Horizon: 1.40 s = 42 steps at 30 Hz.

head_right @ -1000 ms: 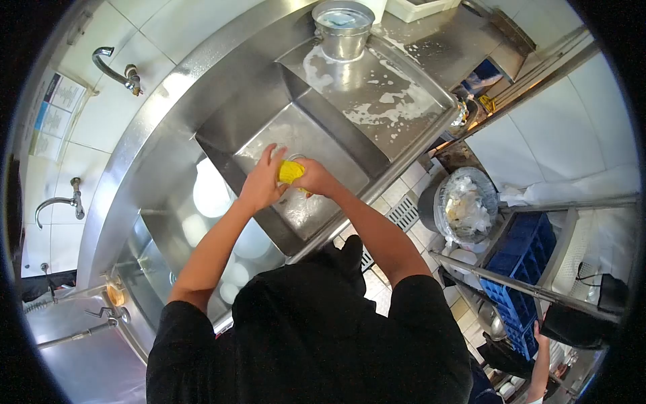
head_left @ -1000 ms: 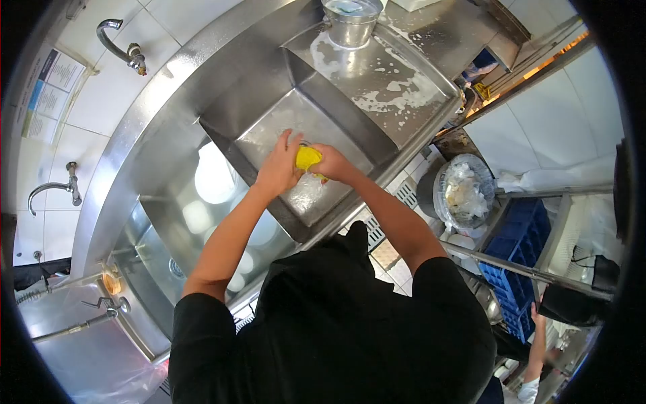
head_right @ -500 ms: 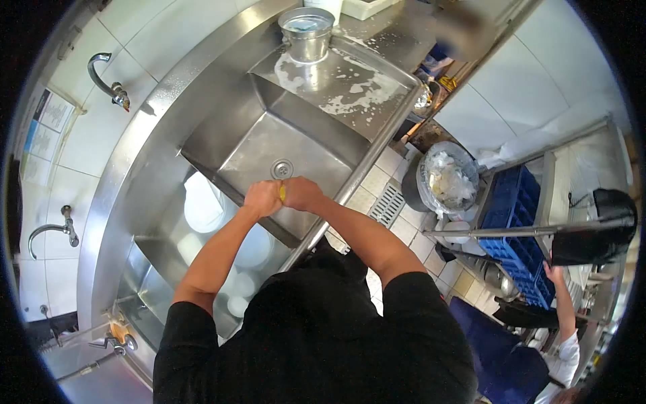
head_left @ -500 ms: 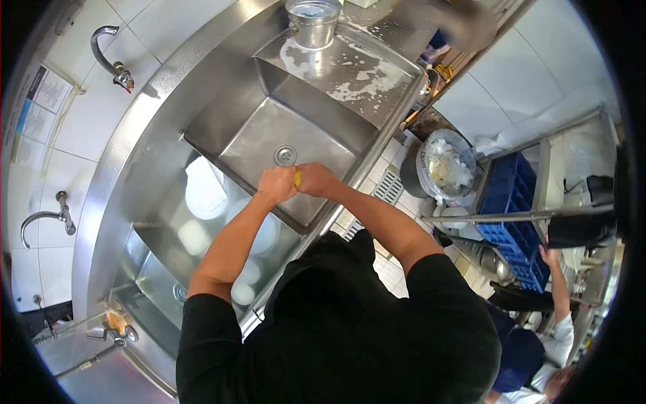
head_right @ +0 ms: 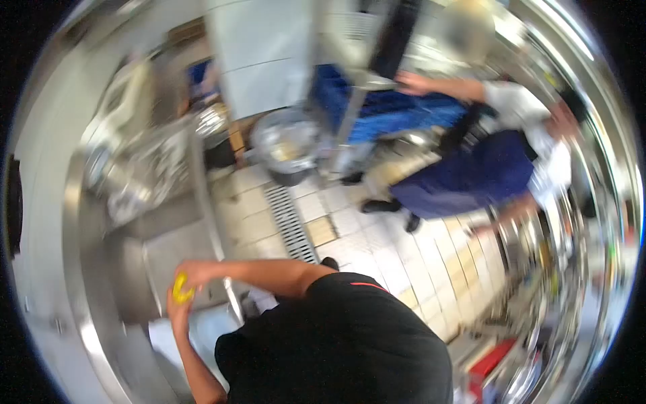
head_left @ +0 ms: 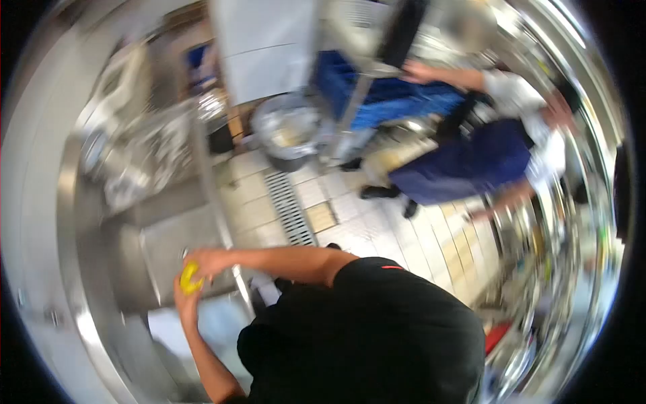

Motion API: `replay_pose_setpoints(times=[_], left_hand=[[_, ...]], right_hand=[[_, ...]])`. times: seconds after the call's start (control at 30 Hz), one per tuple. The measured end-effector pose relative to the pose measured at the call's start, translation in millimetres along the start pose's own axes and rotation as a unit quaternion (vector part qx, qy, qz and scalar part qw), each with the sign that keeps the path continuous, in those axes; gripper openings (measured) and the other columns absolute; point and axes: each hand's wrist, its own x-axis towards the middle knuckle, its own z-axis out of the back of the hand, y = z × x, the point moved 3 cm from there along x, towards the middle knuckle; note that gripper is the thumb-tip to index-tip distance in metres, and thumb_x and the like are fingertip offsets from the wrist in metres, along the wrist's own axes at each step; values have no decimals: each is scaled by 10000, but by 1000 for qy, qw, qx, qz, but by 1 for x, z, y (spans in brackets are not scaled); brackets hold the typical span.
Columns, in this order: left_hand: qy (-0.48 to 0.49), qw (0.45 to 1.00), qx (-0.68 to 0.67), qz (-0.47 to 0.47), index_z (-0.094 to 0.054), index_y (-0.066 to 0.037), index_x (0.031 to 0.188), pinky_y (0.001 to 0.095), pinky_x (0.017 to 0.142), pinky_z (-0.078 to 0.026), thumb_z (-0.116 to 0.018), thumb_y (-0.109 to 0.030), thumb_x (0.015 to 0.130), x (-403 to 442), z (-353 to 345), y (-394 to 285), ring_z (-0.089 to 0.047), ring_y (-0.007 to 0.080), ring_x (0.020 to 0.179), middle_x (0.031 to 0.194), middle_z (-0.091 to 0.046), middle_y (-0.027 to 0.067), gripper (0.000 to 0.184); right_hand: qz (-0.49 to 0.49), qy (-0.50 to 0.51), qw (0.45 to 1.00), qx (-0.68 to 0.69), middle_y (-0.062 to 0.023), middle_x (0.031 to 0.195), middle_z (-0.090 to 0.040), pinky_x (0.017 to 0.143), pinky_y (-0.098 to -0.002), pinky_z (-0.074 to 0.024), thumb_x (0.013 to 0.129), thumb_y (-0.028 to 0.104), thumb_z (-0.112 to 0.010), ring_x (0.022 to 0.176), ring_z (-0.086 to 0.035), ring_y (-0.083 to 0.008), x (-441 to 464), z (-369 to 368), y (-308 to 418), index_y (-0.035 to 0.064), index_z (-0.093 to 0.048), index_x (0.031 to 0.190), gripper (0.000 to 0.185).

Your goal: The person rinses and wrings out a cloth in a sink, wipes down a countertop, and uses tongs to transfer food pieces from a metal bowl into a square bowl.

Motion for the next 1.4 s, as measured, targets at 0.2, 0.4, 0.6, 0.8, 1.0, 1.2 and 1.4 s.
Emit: replay_pose_setpoints(times=[0.2,0.4,0.6,0.8,1.0,1.2,1.4], left_hand=[[25,996,-8,-86,-435,-34,1380,260,646,-477,-573,-130,916,-4,-68,1,-580,163,937,1192,-567,82,493],[145,969,-197,28,-523,11,1229,336,711,-493,-555,-176,931,-12,-229,-68,-597,225,914,1126,-594,113,353],[365,891,145,-226,-567,5,1126,350,874,-428,-524,-95,910,-10,-426,-24,-560,221,997,1088,-599,82,242],[581,787,-195,68,-544,10,1185,359,965,-398,-503,-9,875,-168,-646,-131,-544,216,1083,1167,-584,83,313],[687,717,-119,16,-563,22,1138,302,845,-486,-541,9,858,-316,-812,-217,-615,182,946,1061,-628,88,281],[770,614,-148,87,-632,-4,1088,291,755,-530,-673,-140,882,-385,-941,-261,-647,126,852,975,-681,53,250],[768,587,-208,149,-603,1,1151,316,812,-525,-597,-123,919,-398,-1083,-288,-649,160,892,1016,-674,75,263]], right_hand=[[-159,-92,951,248,-167,823,-640,488,-365,-572,956,491,-440,537,-640,-250,-118,33,-26,-14,-581,1080,538],[-152,-231,896,347,-140,785,-621,463,-336,-534,946,475,-440,503,-605,-223,-284,85,-68,9,-612,1030,504],[-203,-397,856,260,-91,827,-647,540,-332,-537,931,404,-490,599,-626,-181,-507,92,-140,64,-620,1067,388],[-237,-655,691,195,-99,1080,-658,801,-358,-504,877,273,-573,943,-613,-175,-740,47,-168,66,-585,1238,416],[-26,-807,578,116,-116,1182,-608,944,-327,-439,880,189,-637,1104,-556,-181,-880,52,-49,13,-558,1257,424],[55,-896,428,101,-74,989,-673,854,-291,-479,885,64,-548,921,-614,-141,-995,77,-65,-25,-601,1156,290],[274,-904,173,279,-110,1010,-623,835,-350,-505,926,130,-413,891,-629,-227,-1137,50,-92,8,-535,1180,307]])
